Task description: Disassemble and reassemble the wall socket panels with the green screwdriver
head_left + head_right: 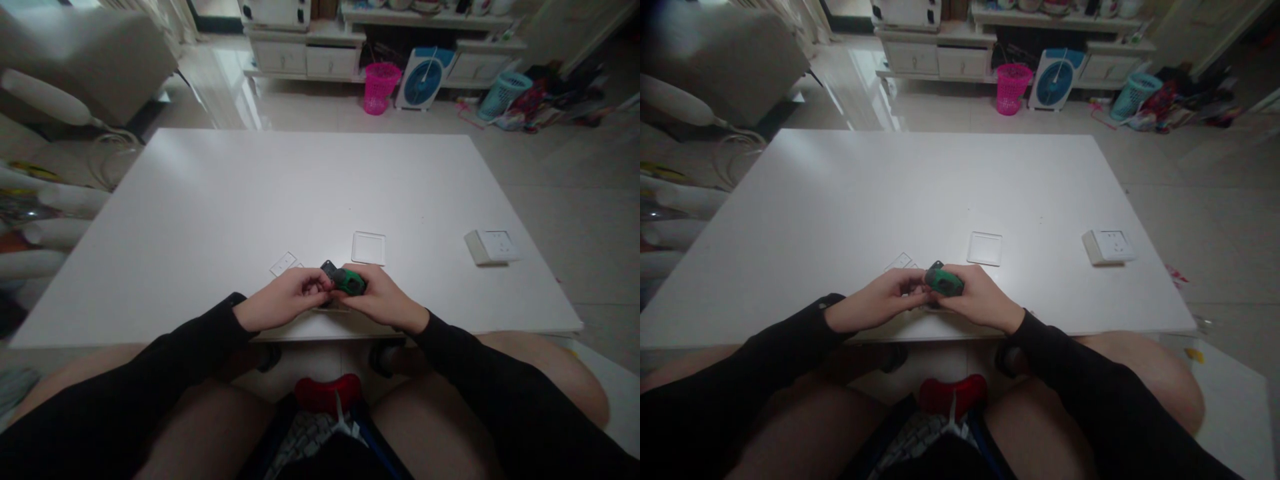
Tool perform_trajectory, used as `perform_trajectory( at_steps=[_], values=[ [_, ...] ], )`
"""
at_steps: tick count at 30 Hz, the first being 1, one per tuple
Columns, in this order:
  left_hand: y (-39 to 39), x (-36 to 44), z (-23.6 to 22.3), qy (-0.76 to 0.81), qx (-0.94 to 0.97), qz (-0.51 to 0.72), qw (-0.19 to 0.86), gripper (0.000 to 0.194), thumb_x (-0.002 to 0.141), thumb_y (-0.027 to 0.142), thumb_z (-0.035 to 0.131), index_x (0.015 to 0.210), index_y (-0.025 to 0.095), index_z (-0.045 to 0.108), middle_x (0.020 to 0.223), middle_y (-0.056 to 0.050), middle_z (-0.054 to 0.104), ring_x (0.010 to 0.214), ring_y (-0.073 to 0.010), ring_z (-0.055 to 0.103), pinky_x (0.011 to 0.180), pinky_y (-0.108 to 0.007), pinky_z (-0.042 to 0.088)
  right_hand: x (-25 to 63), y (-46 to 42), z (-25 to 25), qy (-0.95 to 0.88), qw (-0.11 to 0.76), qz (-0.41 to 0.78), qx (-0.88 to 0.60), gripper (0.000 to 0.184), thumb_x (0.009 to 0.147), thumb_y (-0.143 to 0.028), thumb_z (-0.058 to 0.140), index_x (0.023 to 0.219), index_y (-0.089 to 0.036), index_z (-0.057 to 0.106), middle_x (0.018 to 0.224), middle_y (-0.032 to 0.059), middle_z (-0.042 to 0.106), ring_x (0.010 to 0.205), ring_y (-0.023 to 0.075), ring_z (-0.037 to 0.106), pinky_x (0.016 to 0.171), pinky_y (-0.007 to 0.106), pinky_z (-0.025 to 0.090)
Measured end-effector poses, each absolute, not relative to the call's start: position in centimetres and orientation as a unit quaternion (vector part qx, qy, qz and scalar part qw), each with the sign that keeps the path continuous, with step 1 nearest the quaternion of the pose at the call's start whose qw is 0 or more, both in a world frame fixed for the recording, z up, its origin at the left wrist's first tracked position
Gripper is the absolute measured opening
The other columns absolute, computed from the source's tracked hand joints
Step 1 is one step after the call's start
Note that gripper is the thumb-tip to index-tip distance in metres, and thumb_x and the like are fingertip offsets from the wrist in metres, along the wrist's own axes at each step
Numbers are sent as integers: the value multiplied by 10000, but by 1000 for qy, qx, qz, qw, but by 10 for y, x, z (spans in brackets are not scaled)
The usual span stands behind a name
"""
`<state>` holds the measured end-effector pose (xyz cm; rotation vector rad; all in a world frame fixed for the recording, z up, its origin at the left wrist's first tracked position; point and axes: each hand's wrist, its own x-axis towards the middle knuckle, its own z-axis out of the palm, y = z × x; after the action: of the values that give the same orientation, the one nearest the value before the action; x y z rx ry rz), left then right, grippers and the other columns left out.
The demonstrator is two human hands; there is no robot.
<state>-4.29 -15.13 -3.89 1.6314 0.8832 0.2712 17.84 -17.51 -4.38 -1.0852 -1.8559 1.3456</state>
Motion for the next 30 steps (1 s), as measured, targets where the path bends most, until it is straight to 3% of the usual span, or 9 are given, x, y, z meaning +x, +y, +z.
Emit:
perform_trajectory(
  at_steps=[6, 9, 12, 18, 23, 30],
  values=[
    [-149, -47, -35, 368, 699, 110, 604, 233, 905, 374, 672, 1017, 172, 644, 774, 16, 614, 666, -125, 520, 627, -257, 421, 182, -173, -39, -705, 265, 504, -423, 53, 792, -143, 664, 817, -190, 668, 721, -54, 598, 671, 116, 489, 646, 255, 361],
    [-133, -63, -31, 420, 768, 128, 466, 239, 913, 380, 664, 1050, 186, 636, 840, -2, 642, 668, -128, 530, 645, -265, 429, 187, -170, -36, -732, 228, 463, -445, 46, 789, -160, 677, 771, -188, 645, 665, -60, 552, 634, 114, 472, 618, 252, 334],
    [-111, -87, -35, 473, 814, 133, 310, 239, 899, 344, 661, 1074, 190, 608, 991, -39, 653, 727, -147, 577, 704, -293, 465, 191, -168, -36, -765, 167, 425, -455, 74, 780, -115, 679, 799, -187, 672, 691, -42, 610, 646, 124, 518, 634, 256, 332],
    [-95, -109, -63, 536, 817, -17, 214, 508, 900, 411, 709, 1285, 137, 522, 1232, -150, 623, 967, -253, 663, 875, -371, 517, 188, -173, -50, -807, 123, 371, -443, 104, 847, -165, 722, 930, -228, 728, 862, 29, 740, 775, 191, 637, 700, 288, 370],
    [-110, -91, -74, 515, 835, -102, 165, 614, 850, 494, 776, 1274, 128, 526, 1251, -198, 578, 1134, -360, 607, 925, -426, 517, 189, -175, -55, -822, 116, 339, -443, 121, 854, -175, 721, 953, -243, 706, 906, 39, 732, 807, 209, 624, 699, 295, 357],
    [-111, -84, -82, 511, 839, -104, 156, 633, 813, 445, 815, 1275, 152, 496, 1236, -181, 588, 1124, -330, 612, 911, -388, 511, 195, -168, -48, -803, 127, 231, -534, 91, 849, -194, 634, 804, -220, 559, 785, 25, 611, 727, 191, 507, 638, 293, 264]
  ],
)
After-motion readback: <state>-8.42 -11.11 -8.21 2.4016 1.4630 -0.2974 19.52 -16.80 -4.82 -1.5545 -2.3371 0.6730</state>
